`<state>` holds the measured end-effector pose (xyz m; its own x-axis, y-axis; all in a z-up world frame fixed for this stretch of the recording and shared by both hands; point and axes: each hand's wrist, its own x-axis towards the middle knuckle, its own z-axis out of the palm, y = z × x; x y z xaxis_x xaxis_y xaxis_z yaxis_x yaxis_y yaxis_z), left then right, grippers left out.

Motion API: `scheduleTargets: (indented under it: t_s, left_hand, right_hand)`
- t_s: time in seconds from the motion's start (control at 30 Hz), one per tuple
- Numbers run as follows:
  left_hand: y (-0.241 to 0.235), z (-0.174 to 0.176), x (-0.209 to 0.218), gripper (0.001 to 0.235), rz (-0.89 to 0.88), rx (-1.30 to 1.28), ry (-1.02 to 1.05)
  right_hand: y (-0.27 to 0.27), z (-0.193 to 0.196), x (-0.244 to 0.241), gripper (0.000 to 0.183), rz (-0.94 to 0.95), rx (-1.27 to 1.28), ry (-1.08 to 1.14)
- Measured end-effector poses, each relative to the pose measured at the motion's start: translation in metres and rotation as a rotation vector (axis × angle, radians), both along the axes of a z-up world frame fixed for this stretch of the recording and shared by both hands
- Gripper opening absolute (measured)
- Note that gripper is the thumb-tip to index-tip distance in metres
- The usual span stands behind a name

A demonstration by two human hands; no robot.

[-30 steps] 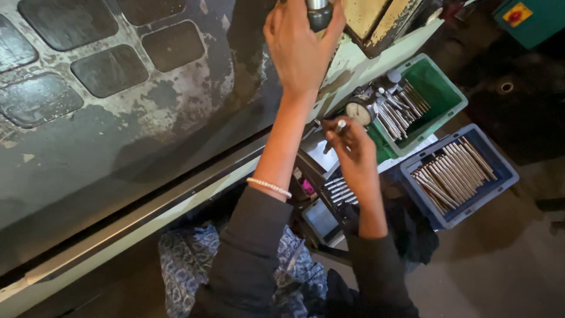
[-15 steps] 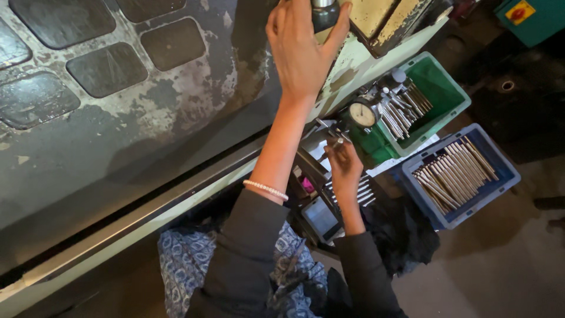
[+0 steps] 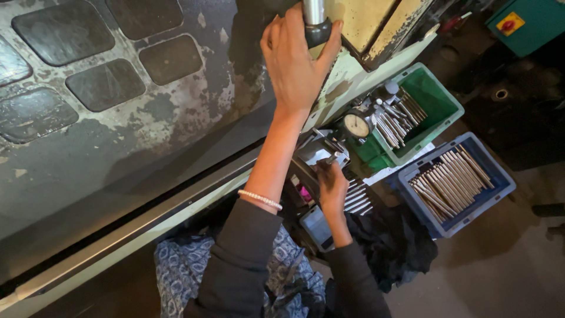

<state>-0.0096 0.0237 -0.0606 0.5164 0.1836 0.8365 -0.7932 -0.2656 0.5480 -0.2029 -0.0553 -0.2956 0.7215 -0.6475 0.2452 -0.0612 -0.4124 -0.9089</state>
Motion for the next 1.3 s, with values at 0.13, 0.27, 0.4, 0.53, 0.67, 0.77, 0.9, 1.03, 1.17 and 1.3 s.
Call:
scheduleTargets:
  t_s: [0.13,0.27,0.4,0.53,0.67,0.77,0.9,1.03,1.17,1.3]
  left_hand:
    - [0.002,-0.003,-0.001,0.050,-0.004,0.023,0.006]
    - [0.003,-0.002,-0.001,0.050,-0.005,0.030,0.002]
    - [0.004,-0.001,-0.001,0.049,-0.019,0.048,0.024]
    - [0.005,-0.002,-0.002,0.048,-0.025,0.051,0.021]
    - [0.005,-0.002,-0.001,0.048,-0.022,0.036,-0.018]
    - [0.004,-0.002,0.000,0.051,0.011,0.046,-0.043]
    - [0.004,-0.002,0.000,0.049,-0.021,0.028,-0.027]
    - [0.004,-0.002,-0.001,0.048,-0.017,0.039,-0.013]
    - [0.005,-0.002,-0.002,0.049,-0.006,0.035,-0.030]
    - [0.005,-0.001,-0.002,0.049,-0.009,0.043,-0.016]
  right_hand:
    - [0.002,0.009,0.002,0.025,-0.001,-0.057,-0.049]
    - [-0.003,0.016,0.011,0.022,-0.058,-0.051,0.008]
    - [-0.009,0.012,0.016,0.019,-0.029,-0.050,-0.043]
    - [-0.019,0.002,0.021,0.025,-0.058,-0.073,-0.052]
    - [-0.025,-0.007,0.024,0.024,-0.060,-0.062,-0.074]
    - [-0.027,-0.008,0.026,0.032,-0.034,-0.061,-0.113]
    - [-0.026,-0.003,0.029,0.032,-0.036,-0.089,-0.170]
    - [-0.024,0.005,0.029,0.029,-0.105,-0.139,-0.062]
    - [-0.024,0.009,0.029,0.029,-0.090,-0.138,-0.082]
    - [-0.024,0.007,0.030,0.028,-0.079,-0.116,-0.093]
